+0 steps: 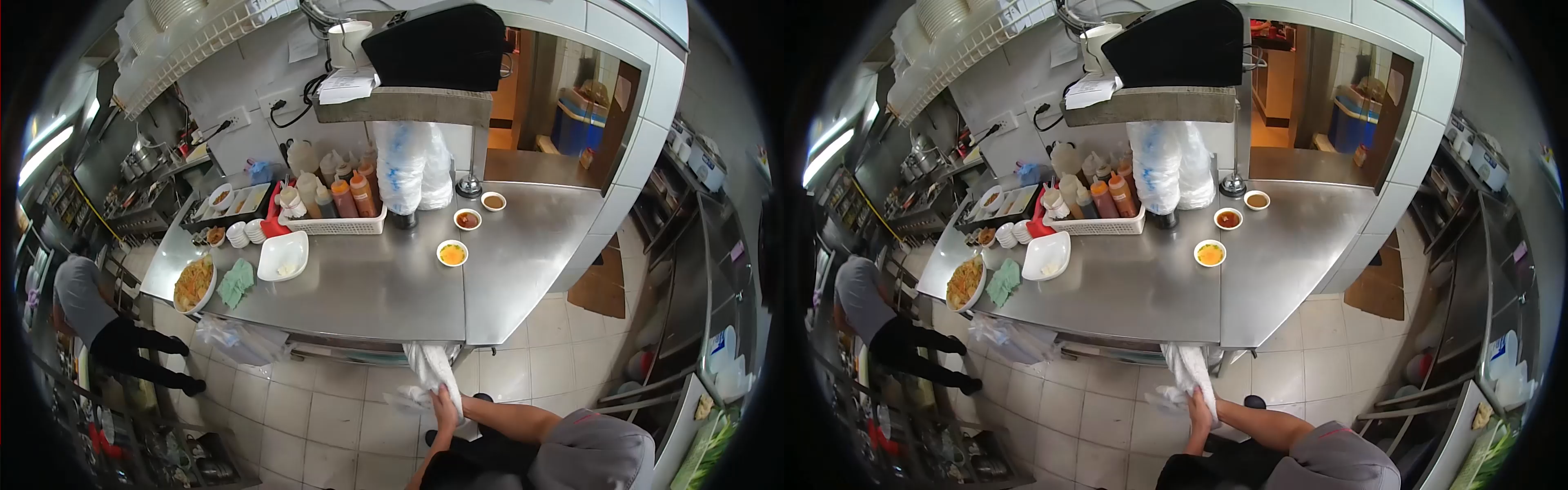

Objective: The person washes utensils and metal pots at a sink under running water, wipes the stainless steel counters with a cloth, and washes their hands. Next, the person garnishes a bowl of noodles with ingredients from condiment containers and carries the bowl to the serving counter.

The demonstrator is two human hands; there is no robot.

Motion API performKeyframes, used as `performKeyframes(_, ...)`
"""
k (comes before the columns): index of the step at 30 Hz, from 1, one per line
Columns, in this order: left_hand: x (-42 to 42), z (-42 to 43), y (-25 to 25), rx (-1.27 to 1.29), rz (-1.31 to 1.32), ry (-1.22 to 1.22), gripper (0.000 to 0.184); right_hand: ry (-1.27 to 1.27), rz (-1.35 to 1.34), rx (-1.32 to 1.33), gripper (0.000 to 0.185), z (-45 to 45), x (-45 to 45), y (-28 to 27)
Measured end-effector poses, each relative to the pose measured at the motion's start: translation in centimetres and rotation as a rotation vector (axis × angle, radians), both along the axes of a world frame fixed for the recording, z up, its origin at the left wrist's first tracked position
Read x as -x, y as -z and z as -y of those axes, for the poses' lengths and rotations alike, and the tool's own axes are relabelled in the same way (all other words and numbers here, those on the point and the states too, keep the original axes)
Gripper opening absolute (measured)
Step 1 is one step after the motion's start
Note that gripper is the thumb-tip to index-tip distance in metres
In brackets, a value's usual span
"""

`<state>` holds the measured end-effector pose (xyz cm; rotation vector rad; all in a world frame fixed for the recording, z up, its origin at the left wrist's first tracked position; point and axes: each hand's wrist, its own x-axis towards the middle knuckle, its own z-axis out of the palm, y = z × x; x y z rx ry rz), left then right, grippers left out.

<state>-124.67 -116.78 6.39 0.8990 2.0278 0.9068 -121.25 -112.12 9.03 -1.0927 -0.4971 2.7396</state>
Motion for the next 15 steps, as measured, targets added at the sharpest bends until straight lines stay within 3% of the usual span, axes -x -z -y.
performKeyframes(7,2.9,-0.9,-4.6,-0.404,0.644,-0.471,0.051,0.021,0.203,-0.488,0.05,0.8,3.3,-1.5)
performKeyframes(10,4.3,-1.9,-6.7,-0.58,1.402,-0.516,0.047,0.009,0.353,-0.808,0.047,0.4,4.0,-2.3)
performKeyframes(13,6.6,-2.1,-5.3,-0.539,1.082,-0.678,0.045,-0.126,0.599,-1.166,0.045,1.0,5.1,-2.3)
performKeyframes(14,6.6,-1.9,-3.3,-0.595,0.778,-0.559,0.044,-0.218,0.687,-1.258,0.044,1.1,5.3,-2.2)
performKeyframes(15,6.5,-1.2,-2.9,-0.574,0.66,-0.508,0.044,-0.324,0.777,-1.338,0.043,1.0,5.4,-1.9)
